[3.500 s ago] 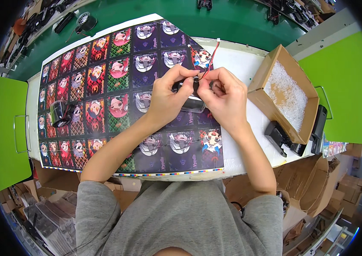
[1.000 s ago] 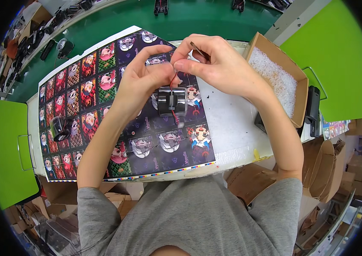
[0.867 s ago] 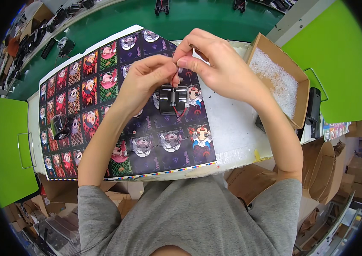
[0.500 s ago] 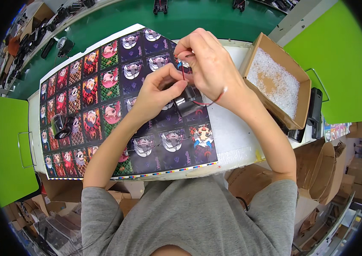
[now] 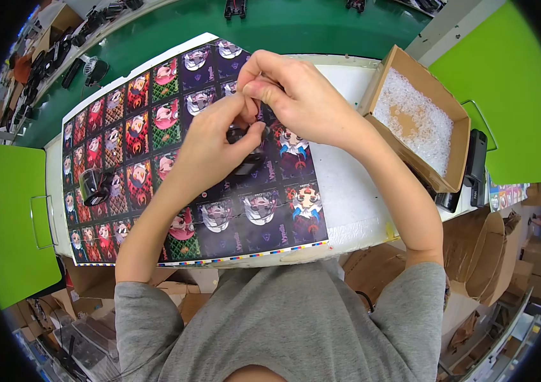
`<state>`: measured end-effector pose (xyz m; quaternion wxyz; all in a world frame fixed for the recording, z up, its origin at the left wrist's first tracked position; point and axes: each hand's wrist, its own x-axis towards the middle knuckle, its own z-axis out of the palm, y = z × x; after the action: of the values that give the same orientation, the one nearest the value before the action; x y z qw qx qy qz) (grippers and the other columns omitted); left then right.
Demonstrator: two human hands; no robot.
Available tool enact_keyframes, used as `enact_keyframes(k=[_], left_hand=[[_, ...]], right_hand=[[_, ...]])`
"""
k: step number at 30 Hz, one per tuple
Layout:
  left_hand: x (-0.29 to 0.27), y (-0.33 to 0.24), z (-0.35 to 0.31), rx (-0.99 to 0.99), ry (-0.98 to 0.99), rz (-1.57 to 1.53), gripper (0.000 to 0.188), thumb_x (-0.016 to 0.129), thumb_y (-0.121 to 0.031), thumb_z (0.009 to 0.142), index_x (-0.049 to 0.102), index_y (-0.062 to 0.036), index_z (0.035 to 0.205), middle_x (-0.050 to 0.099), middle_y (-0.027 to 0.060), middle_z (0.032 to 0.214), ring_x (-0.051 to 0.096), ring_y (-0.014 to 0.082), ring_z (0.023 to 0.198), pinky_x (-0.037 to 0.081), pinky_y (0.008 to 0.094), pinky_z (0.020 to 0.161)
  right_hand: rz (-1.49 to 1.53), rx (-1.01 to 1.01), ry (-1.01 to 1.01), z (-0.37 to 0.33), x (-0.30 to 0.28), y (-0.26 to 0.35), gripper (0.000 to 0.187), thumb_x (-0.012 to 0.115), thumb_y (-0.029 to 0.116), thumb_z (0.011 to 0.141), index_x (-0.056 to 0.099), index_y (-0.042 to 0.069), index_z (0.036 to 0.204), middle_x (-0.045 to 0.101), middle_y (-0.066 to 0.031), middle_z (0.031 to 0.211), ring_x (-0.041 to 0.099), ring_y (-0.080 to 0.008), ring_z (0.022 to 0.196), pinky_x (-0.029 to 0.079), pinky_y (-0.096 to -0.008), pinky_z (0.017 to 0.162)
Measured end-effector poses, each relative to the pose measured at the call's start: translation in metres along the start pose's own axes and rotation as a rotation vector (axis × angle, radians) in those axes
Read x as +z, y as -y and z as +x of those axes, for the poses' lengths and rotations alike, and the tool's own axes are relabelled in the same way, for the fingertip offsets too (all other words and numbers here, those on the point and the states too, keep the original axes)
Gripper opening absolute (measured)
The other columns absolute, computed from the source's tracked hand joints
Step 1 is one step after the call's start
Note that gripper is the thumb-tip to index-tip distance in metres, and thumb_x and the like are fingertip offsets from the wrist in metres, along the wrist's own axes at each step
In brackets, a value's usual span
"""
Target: The person assembles small electronic cooling fans by connecting wires and connectors with a precision screwdriver.
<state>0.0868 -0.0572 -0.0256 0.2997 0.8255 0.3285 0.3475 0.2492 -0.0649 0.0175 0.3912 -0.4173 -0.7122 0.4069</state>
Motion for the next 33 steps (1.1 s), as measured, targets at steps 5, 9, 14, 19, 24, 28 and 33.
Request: enact_keyframes(k=[5,9,14,19,24,28,33], left_hand=[[0.024,0.006,0.002,-0.132,-0.055,-0.134,0.014,0.059,-0.01,0.074,0.049,-0.0035,0.082,0.05,0.0073,0.069,0.052,0.0191,0.062,0.045,0.0299,0.053],[0.041,0.011,0.002,-0.131,-0.227,-0.376,0.015,0.057,-0.01,0.077,0.05,-0.0021,0.087,0.05,0.0111,0.078,0.053,0.0211,0.066,0.046,0.0307,0.056],[0.051,0.015,-0.008,-0.205,-0.253,-0.295,0.024,0.06,-0.013,0.077,0.047,-0.0008,0.094,0.053,0.0119,0.078,0.056,0.0194,0.07,0.047,0.0294,0.06],[0.047,0.009,-0.017,-0.266,-0.205,-0.554,0.032,0.06,-0.01,0.076,0.043,-0.001,0.101,0.058,0.0108,0.077,0.058,0.016,0.069,0.046,0.0271,0.064],[0.052,0.013,-0.018,-0.216,-0.256,-0.762,0.029,0.058,-0.002,0.075,0.044,-0.0008,0.1,0.059,0.0083,0.076,0.057,0.0103,0.071,0.045,0.0243,0.065],[0.048,0.006,-0.018,-0.264,-0.23,-0.819,0.022,0.054,0.002,0.075,0.048,-0.0002,0.097,0.059,0.0079,0.079,0.056,0.0087,0.072,0.045,0.0238,0.066],[0.055,0.007,-0.022,-0.161,-0.346,-0.692,0.019,0.047,0.0,0.079,0.05,0.0001,0.098,0.061,0.0096,0.083,0.058,0.0114,0.073,0.045,0.0247,0.066]], right_hand=[[-0.182,-0.017,-0.173,-0.004,0.007,-0.01,0.008,0.045,0.006,0.086,0.05,-0.001,0.085,0.056,-0.0075,0.066,0.054,-0.0135,0.061,0.044,-0.0279,0.058],[-0.15,-0.016,-0.261,-0.005,0.014,-0.012,0.007,0.047,0.007,0.086,0.051,0.0,0.087,0.056,-0.0067,0.065,0.054,-0.0128,0.059,0.044,-0.028,0.056],[-0.069,-0.112,-0.405,-0.009,0.018,-0.02,0.008,0.05,0.008,0.086,0.051,0.002,0.092,0.059,-0.0053,0.066,0.052,-0.0086,0.059,0.042,-0.0225,0.053],[0.051,0.062,-0.384,-0.024,0.018,-0.01,0.024,0.052,0.004,0.083,0.048,0.003,0.106,0.061,-0.0034,0.076,0.051,-0.0054,0.064,0.042,-0.0204,0.056],[0.097,0.086,-0.241,-0.045,0.008,-0.012,0.024,0.05,0.0,0.083,0.056,-0.001,0.106,0.055,-0.0018,0.093,0.048,-0.0032,0.072,0.039,-0.018,0.06],[0.01,0.128,-0.253,-0.048,0.017,-0.019,0.016,0.055,0.001,0.081,0.062,-0.001,0.095,0.052,-0.0004,0.086,0.039,-0.0027,0.06,0.034,-0.0182,0.052],[-0.081,0.128,-0.291,-0.042,0.022,-0.02,0.01,0.061,0.002,0.077,0.063,0.0,0.086,0.051,-0.0008,0.073,0.034,-0.004,0.052,0.031,-0.0211,0.047]])
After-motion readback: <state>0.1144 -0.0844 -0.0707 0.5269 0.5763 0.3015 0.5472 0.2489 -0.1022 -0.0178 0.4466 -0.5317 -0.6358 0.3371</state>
